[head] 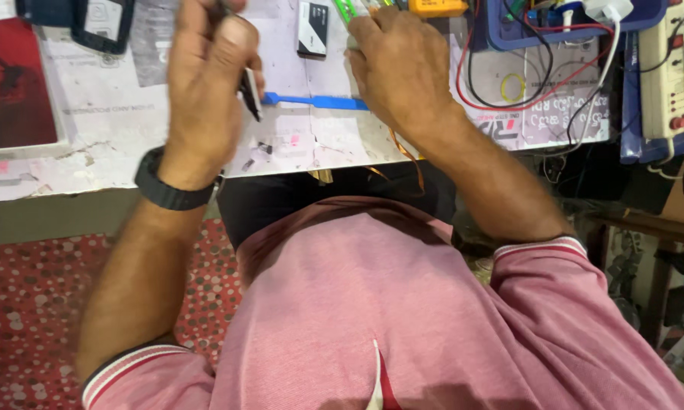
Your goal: The person cleans a small electronic circuit board using a blue toothbrush, scrubbing various components and edges. They then use a green utility knife to scrape or clean specific areas on the board. Finally, they use a small metal tool to pick at or adjust a connector on the device.
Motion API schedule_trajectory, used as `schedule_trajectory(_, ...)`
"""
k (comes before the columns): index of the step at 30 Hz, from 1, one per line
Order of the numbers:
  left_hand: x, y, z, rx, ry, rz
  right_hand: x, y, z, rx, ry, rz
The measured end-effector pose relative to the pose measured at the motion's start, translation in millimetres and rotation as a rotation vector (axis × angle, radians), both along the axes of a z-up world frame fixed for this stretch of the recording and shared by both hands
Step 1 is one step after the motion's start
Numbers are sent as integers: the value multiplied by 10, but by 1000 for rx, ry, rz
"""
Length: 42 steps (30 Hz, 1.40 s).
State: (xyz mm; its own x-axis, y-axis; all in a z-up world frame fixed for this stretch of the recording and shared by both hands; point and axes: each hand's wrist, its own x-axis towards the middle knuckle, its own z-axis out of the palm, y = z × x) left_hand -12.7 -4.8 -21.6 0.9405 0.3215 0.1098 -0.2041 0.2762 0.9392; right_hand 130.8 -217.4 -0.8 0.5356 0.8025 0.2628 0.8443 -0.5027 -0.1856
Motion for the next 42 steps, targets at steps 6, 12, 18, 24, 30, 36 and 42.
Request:
schedule_trajectory(6, -63, -153, 36, 354, -4, 37, 103, 156, -9, 165, -1, 47)
schedule_trajectory(12, -181, -214, 91, 654, -108, 76, 165, 113, 314, 359, 489, -36)
schedule_trajectory(18, -239, -223, 114, 805, -213, 85, -127, 52, 424, 834, 1035, 225)
schedule_trajectory(24, -270, -117, 33, 897, -278, 102, -431, 34, 260, 972, 1225, 293)
schedule_trajectory(30, -307, -55, 29, 933, -254, 107, -525, 121, 134, 993, 1368, 379)
schedule_trajectory(36, -319, -9, 12, 1013, -270, 146, -545, 144, 48, 1012, 1400, 382)
schedule_trajectory(42, -316, 17, -33, 1035, -293, 179, -466, 101, 217, 729, 995, 459)
